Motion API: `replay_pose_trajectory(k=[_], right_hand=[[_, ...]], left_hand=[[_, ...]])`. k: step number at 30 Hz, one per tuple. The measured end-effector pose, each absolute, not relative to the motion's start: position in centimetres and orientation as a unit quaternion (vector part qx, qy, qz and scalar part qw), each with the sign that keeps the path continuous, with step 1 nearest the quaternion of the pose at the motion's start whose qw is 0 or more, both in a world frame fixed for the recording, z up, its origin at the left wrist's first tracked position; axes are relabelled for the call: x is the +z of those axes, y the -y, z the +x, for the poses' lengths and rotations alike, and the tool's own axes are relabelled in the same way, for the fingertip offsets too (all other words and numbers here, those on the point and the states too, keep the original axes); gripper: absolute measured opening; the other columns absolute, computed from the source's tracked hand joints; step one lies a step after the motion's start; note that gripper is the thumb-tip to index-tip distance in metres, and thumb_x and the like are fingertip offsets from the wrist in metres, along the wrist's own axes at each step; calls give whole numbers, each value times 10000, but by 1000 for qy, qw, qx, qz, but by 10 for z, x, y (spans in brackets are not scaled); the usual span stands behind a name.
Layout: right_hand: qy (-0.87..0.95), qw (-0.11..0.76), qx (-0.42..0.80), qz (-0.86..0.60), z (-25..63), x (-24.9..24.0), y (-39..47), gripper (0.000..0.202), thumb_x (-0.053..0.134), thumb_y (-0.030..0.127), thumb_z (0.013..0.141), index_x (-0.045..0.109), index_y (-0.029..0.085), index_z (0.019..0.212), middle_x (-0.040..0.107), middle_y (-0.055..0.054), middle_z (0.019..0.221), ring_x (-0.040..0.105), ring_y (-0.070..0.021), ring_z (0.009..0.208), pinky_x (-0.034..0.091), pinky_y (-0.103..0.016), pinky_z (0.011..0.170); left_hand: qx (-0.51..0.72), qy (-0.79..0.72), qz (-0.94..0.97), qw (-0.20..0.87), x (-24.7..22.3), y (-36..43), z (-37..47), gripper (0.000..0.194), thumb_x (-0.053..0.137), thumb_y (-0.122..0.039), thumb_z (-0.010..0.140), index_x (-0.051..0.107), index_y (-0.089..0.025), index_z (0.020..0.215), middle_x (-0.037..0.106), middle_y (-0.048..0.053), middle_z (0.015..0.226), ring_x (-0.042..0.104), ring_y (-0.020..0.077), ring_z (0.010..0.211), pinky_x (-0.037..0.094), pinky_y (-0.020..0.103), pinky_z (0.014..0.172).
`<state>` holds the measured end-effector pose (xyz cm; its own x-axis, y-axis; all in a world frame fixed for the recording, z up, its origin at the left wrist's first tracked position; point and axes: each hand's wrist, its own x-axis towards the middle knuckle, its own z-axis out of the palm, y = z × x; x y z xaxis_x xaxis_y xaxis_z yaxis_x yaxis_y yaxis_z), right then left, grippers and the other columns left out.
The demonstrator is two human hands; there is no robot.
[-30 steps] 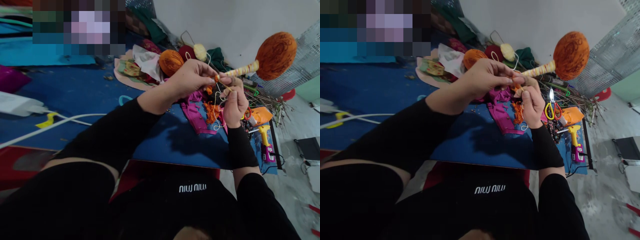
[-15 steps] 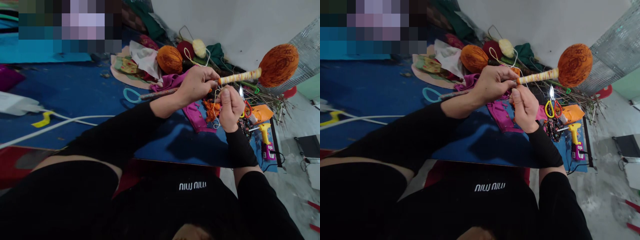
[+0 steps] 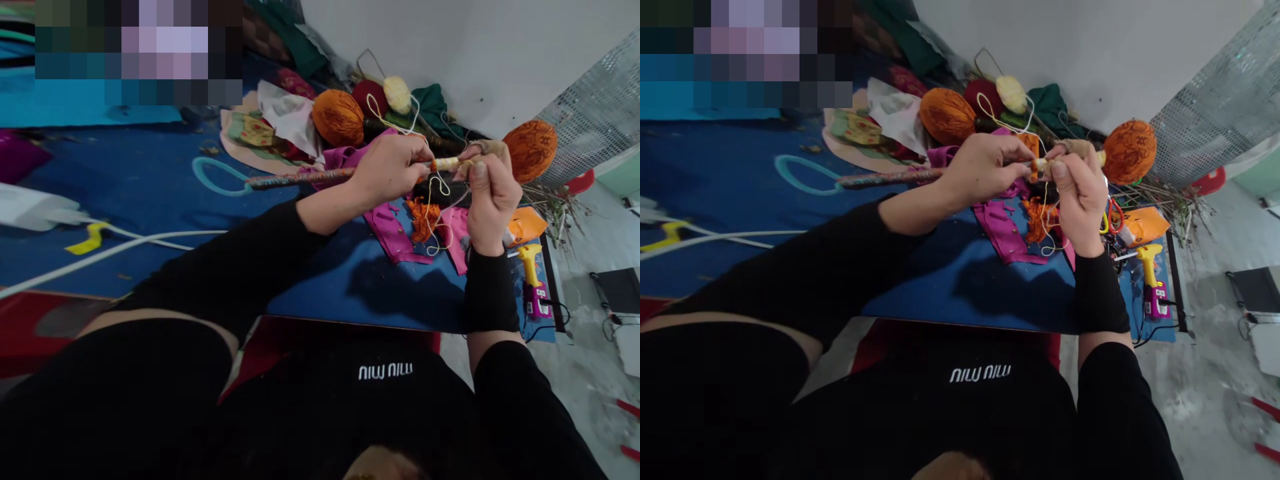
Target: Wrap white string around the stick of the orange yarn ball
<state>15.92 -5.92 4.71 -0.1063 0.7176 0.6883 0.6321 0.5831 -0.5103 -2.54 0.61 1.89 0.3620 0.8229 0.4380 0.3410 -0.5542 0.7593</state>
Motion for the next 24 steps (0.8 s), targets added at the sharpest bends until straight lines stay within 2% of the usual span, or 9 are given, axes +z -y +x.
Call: replay_pose_trajectory(k=[6, 11, 15, 17, 20, 24], right_hand=[[760, 464, 68, -450, 165, 37, 50, 492, 405, 661, 1111, 737, 321, 983, 739, -85, 1211, 677, -296, 1294, 586, -543, 1160], [758, 452, 73, -463, 163, 37, 45, 498, 391, 701, 1094, 745, 355, 1033, 755, -72, 1273, 656, -284, 1338, 592, -498, 1157], [755, 438, 100, -477, 165, 34, 39, 494, 434, 773, 1049, 739, 387, 1096, 746, -58, 1294, 647, -285, 1395, 606, -482, 1133], [742, 453, 120, -480, 167, 33, 35, 539, 402, 800, 1044, 724, 368, 1034, 736, -61, 1293, 660, -278, 1375, 614, -468, 1112], [729, 487, 141, -461, 169, 33, 32, 583, 415, 807, 1045, 693, 306, 936, 721, -83, 1265, 682, -273, 1268, 611, -477, 1089], [745, 484, 123, -442, 172, 33, 30, 607, 420, 776, 1069, 728, 256, 1024, 709, -98, 1234, 668, -257, 1174, 593, -502, 1078]], left_hand=[[361, -435, 800, 202, 28, 7, -25, 240, 674, -215, 951, 848, -234, 1114, 857, 60, 1051, 772, 252, 960, 536, 347, 842], [263, -480, 822, 159, 42, 20, -23, 316, 654, -203, 1009, 806, -190, 1286, 848, 104, 1163, 775, 303, 1131, 525, 350, 894], [234, -479, 838, 114, 39, 21, -19, 299, 603, -203, 1027, 784, -161, 1261, 835, 140, 1125, 786, 326, 1073, 537, 368, 872], [245, -459, 849, 86, 34, 20, -18, 302, 576, -206, 1019, 769, -168, 1248, 829, 132, 1071, 783, 306, 996, 530, 356, 820], [263, -425, 865, 46, 29, 20, -18, 378, 533, -210, 1012, 714, -200, 1344, 830, 95, 1049, 769, 272, 936, 502, 337, 755], [240, -418, 876, 22, 33, 25, -18, 461, 446, -246, 1071, 620, -209, 1496, 832, 84, 1085, 762, 273, 952, 495, 363, 753]])
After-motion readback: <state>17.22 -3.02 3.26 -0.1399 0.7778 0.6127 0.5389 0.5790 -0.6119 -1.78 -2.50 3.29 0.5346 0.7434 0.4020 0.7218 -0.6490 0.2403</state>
